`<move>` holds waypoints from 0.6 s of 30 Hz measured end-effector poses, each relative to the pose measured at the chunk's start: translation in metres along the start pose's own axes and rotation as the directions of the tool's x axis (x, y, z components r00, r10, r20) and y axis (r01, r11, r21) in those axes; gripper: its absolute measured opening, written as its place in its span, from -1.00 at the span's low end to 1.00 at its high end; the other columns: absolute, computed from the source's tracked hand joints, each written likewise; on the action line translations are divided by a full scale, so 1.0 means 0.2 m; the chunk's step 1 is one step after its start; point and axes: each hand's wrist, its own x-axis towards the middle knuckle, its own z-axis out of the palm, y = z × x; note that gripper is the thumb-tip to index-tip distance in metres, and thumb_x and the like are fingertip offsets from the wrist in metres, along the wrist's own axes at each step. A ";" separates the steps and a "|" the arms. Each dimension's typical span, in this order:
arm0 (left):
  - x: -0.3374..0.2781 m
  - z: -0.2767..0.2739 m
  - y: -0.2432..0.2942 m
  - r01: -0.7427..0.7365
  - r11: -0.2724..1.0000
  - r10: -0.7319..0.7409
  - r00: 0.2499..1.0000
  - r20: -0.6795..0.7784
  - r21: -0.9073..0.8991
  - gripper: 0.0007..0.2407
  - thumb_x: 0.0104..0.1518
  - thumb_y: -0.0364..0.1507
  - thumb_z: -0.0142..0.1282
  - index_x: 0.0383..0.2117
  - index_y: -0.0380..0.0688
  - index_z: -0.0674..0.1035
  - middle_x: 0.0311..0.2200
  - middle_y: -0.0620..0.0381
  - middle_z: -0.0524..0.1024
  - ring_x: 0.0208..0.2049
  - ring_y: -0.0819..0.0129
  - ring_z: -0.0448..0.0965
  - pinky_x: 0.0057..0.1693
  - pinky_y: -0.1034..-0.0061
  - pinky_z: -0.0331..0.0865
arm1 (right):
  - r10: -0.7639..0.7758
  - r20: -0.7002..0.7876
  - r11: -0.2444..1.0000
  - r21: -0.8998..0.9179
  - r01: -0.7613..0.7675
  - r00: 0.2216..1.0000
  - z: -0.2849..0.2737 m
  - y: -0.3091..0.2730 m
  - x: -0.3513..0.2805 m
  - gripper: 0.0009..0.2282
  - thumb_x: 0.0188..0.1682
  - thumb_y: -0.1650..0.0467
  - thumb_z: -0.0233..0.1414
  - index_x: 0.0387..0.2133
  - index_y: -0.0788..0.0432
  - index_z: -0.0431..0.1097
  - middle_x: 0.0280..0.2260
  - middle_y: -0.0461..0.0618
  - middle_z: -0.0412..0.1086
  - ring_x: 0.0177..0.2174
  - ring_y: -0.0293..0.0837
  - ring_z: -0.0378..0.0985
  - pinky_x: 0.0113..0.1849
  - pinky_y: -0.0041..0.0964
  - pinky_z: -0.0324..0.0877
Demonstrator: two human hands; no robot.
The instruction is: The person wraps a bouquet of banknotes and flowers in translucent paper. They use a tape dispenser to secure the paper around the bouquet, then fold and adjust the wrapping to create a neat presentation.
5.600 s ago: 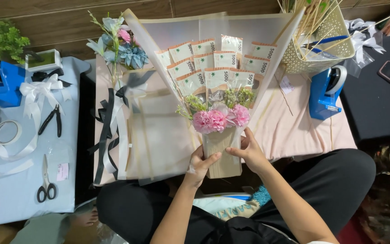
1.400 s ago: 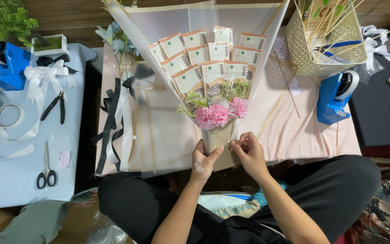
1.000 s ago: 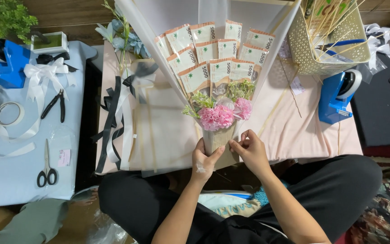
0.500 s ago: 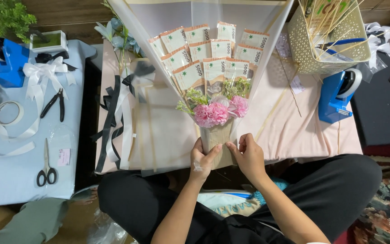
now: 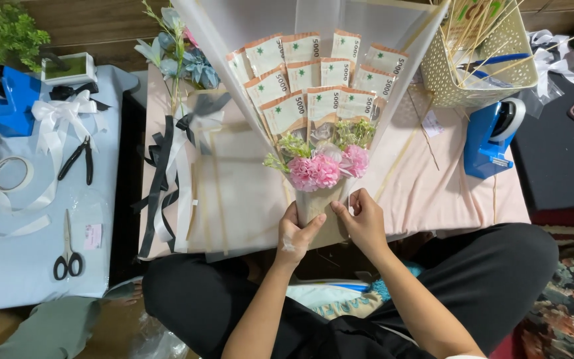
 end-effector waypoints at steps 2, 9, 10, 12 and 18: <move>-0.02 0.02 0.05 0.023 1.000 -0.023 1.000 0.004 -0.018 -0.70 0.06 -0.37 0.39 -0.17 -0.21 0.56 -0.35 0.04 0.60 -0.22 0.41 0.55 0.06 0.25 0.47 | 0.006 0.002 0.999 0.034 -0.006 1.000 0.01 0.02 -0.01 -0.63 -0.07 0.19 0.28 -0.48 0.11 0.21 -0.67 -0.04 0.16 -0.58 -0.07 0.33 -0.44 -0.22 0.29; -0.02 0.05 0.04 0.090 0.994 -0.091 0.996 -0.006 -0.060 -0.69 0.05 -0.36 0.40 -0.16 -0.20 0.57 -0.31 0.02 0.62 -0.20 0.39 0.57 0.07 0.29 0.47 | -0.039 -0.028 0.998 0.047 0.040 0.999 0.01 0.00 -0.04 -0.65 -0.04 0.22 0.26 -0.44 0.13 0.21 -0.65 -0.04 0.19 -0.59 -0.08 0.31 -0.47 -0.22 0.30; -0.02 0.05 0.01 0.086 0.995 -0.086 0.996 -0.004 -0.056 -0.69 0.05 -0.36 0.40 -0.16 -0.20 0.57 -0.31 0.02 0.62 -0.20 0.39 0.57 0.07 0.29 0.47 | -0.041 -0.032 0.998 0.051 0.043 0.999 0.00 0.01 -0.06 -0.65 -0.04 0.22 0.26 -0.44 0.13 0.21 -0.65 -0.04 0.19 -0.59 -0.08 0.31 -0.47 -0.22 0.30; -0.01 0.05 -0.03 0.119 0.992 -0.121 0.992 -0.048 -0.041 -0.64 0.05 -0.36 0.41 -0.11 -0.25 0.54 -0.29 -0.03 0.59 -0.17 0.30 0.58 0.10 0.23 0.45 | -0.104 -0.138 0.991 0.065 0.114 0.985 -0.02 0.03 -0.08 -0.75 0.01 0.29 0.21 -0.31 0.11 0.26 -0.55 -0.03 0.27 -0.53 -0.09 0.37 -0.43 -0.25 0.35; -0.03 0.07 -0.06 0.090 0.950 -0.009 0.965 -0.261 0.298 -0.56 -0.02 -0.36 0.42 0.00 -0.17 0.53 -0.20 -0.11 0.64 -0.03 -0.05 0.64 0.11 0.03 0.43 | -0.288 -0.033 0.952 0.100 0.290 0.957 -0.11 -0.19 -0.25 -0.71 -0.02 0.40 0.17 -0.01 0.15 0.49 -0.16 0.10 0.57 -0.18 0.05 0.64 -0.09 -0.06 0.52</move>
